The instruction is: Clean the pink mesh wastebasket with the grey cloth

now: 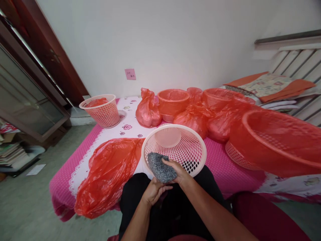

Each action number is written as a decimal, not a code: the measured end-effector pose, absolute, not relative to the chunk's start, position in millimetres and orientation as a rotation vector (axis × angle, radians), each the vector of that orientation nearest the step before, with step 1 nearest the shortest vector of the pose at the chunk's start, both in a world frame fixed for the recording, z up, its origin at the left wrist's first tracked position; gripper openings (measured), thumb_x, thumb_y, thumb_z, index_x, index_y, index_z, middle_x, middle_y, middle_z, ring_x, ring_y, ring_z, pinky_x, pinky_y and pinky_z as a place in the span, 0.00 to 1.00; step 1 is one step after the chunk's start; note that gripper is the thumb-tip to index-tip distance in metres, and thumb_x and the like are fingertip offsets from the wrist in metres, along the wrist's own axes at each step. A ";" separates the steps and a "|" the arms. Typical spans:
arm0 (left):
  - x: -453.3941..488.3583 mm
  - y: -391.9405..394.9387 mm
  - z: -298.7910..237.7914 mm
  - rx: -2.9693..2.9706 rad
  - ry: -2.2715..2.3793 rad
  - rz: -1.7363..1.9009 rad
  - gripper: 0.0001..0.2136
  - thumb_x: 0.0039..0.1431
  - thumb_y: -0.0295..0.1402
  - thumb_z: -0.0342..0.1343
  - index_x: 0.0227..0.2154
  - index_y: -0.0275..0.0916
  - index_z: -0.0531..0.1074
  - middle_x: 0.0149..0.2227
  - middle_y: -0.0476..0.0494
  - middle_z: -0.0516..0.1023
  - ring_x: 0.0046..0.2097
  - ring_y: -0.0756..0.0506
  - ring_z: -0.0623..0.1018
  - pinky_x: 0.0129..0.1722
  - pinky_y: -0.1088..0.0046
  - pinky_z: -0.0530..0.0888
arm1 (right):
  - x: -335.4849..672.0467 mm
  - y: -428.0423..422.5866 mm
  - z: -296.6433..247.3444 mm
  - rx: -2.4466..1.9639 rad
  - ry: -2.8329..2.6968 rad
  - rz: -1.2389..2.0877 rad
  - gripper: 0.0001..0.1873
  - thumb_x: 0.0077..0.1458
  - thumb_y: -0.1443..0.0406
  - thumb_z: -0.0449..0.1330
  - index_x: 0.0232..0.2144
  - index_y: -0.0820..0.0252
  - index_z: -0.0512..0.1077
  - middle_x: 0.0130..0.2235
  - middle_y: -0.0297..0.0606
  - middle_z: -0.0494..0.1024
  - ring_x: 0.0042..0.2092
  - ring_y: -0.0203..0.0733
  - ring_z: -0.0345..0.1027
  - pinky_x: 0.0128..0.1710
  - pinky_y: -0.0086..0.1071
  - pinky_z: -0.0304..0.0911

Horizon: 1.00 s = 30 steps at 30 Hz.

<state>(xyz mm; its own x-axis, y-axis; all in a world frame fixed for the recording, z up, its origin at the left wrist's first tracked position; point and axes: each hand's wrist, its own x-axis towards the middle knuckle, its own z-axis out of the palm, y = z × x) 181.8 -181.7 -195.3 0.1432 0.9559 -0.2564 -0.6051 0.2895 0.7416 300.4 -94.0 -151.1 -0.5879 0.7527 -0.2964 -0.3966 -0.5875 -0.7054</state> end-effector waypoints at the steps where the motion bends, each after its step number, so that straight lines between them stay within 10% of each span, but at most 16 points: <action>1: 181.6 -181.9 -195.8 0.531 0.807 1.202 0.17 0.46 0.29 0.74 0.41 0.35 0.81 0.44 0.35 0.85 0.45 0.35 0.83 0.48 0.55 0.77 | 298.9 -94.7 -150.7 -0.755 -0.754 2.186 0.21 0.48 0.55 0.72 0.42 0.58 0.76 0.39 0.42 0.85 0.43 0.52 0.81 0.48 0.44 0.74; 22: 183.0 -179.0 -192.9 0.476 0.816 1.218 0.20 0.46 0.29 0.76 0.43 0.35 0.79 0.38 0.43 0.85 0.36 0.48 0.82 0.34 0.76 0.73 | 339.3 -65.5 -111.9 -0.898 -0.863 1.601 0.27 0.41 0.58 0.75 0.44 0.58 0.78 0.44 0.42 0.85 0.49 0.55 0.78 0.52 0.48 0.72; 30: 183.8 -179.0 -196.3 0.609 0.829 1.181 0.22 0.53 0.40 0.73 0.47 0.32 0.78 0.49 0.29 0.84 0.49 0.32 0.84 0.50 0.57 0.78 | 336.6 -53.5 -131.9 -1.159 -1.239 1.152 0.24 0.49 0.59 0.65 0.49 0.58 0.76 0.44 0.44 0.83 0.47 0.54 0.77 0.51 0.47 0.70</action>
<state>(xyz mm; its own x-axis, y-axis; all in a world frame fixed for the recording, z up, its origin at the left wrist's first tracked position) 183.8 -179.0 -196.3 0.1549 0.9589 -0.2377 -0.5493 0.2836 0.7861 336.6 -53.5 -131.9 0.0048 0.9974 0.0716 0.0010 0.0716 -0.9974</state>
